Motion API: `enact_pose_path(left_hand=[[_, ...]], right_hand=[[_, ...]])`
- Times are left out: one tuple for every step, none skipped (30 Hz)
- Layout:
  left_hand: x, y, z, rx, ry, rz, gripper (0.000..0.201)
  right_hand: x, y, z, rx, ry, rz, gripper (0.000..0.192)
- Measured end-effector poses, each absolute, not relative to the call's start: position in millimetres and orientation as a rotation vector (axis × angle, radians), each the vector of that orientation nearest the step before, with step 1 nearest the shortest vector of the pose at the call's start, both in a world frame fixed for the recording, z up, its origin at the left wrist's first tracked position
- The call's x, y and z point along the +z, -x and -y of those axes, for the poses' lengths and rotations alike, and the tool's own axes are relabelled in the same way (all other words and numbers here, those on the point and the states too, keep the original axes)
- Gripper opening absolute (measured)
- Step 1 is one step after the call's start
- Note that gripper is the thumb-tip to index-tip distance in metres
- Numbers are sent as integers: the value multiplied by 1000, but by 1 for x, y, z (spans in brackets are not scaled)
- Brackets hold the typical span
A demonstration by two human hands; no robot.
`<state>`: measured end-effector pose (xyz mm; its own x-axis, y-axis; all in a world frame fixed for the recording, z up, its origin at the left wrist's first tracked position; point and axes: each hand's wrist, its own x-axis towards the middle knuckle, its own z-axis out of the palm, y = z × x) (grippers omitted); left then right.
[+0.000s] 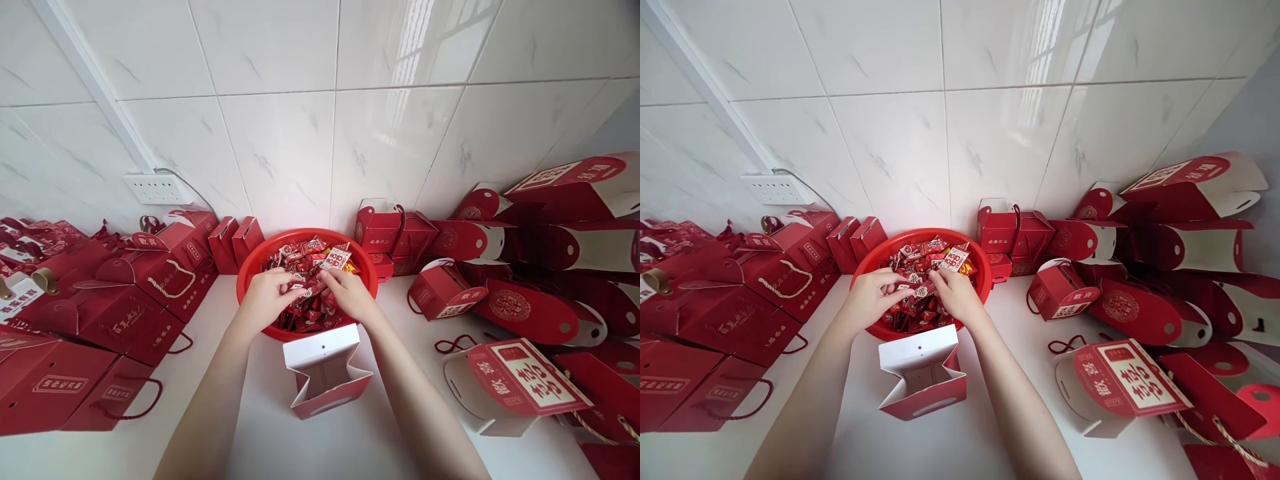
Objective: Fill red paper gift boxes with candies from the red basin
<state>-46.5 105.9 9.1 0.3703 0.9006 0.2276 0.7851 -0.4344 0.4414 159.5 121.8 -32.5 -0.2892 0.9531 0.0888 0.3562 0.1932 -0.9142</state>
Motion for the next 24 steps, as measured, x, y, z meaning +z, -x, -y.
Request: enact_pose_path(left_hand=[[12,44,-104,724,-2322,-1356,24],[13,42,-103,772,-2286,-1236,23],[12,40,-103,804,-2265,-1144,23],[11,38,-104,827,-2254,-1082,26],[9,37,-106,848,-2243,-1050,27],[6,36,-108,864,-2220,-1035,28],[2,35,-111,881,-2173,-1027,27],[-2,34,-114,909,-2094,-1026,26],[-5,33,-118,943,-1985,-1031,28],[-9,33,-121,972,-1848,-1039,32],[-13,33,-124,994,-1691,-1051,37],[-16,33,-127,1004,-1529,-1063,45],[-18,33,-129,1001,-1390,-1068,53],[-21,34,-131,990,-1289,-1064,59],[-22,35,-131,983,-1232,-1056,62],[-23,36,-132,983,-1216,-1052,60],[-23,37,-131,982,-1230,-1051,54],[-23,38,-130,976,-1259,-1054,47],[-23,38,-129,969,-1293,-1063,41],[-22,39,-128,963,-1331,-1080,36],[-21,40,-127,955,-1374,-1098,32],[-19,40,-126,945,-1422,-1116,29],[-18,40,-125,918,-1472,-1127,26],[-17,40,-124,863,-1518,-1125,24]], right_hand=[[-32,-157,-122,1205,1179,1661,46],[-32,-155,-123,1349,1108,1552,50],[-34,-154,-124,1480,1030,1453,51],[-36,-152,-125,1578,956,1375,49],[-38,-152,-126,1629,898,1330,45],[-41,-152,-128,1647,855,1291,41],[-44,-152,-130,1643,822,1248,37],[-46,-153,-132,1631,797,1200,35],[-47,-155,-133,1617,784,1150,35],[-48,-156,-134,1604,781,1104,37],[-48,-157,-135,1592,784,1067,37],[-48,-157,-135,1584,786,1036,37],[-48,-158,-135,1584,790,1018,37],[-48,-158,-135,1591,793,1012,37],[-48,-158,-134,1601,792,1012,37],[-48,-157,-133,1611,787,1019,37],[-48,-157,-133,1621,779,1031,37],[-48,-157,-132,1628,768,1047,37],[-49,-157,-132,1632,757,1068,36],[-49,-157,-132,1628,748,1091,36],[-50,-158,-132,1612,746,1111,35],[-50,-158,-132,1587,749,1125,34],[-50,-158,-132,1559,756,1133,32],[-49,-159,-132,1533,765,1139,31]])
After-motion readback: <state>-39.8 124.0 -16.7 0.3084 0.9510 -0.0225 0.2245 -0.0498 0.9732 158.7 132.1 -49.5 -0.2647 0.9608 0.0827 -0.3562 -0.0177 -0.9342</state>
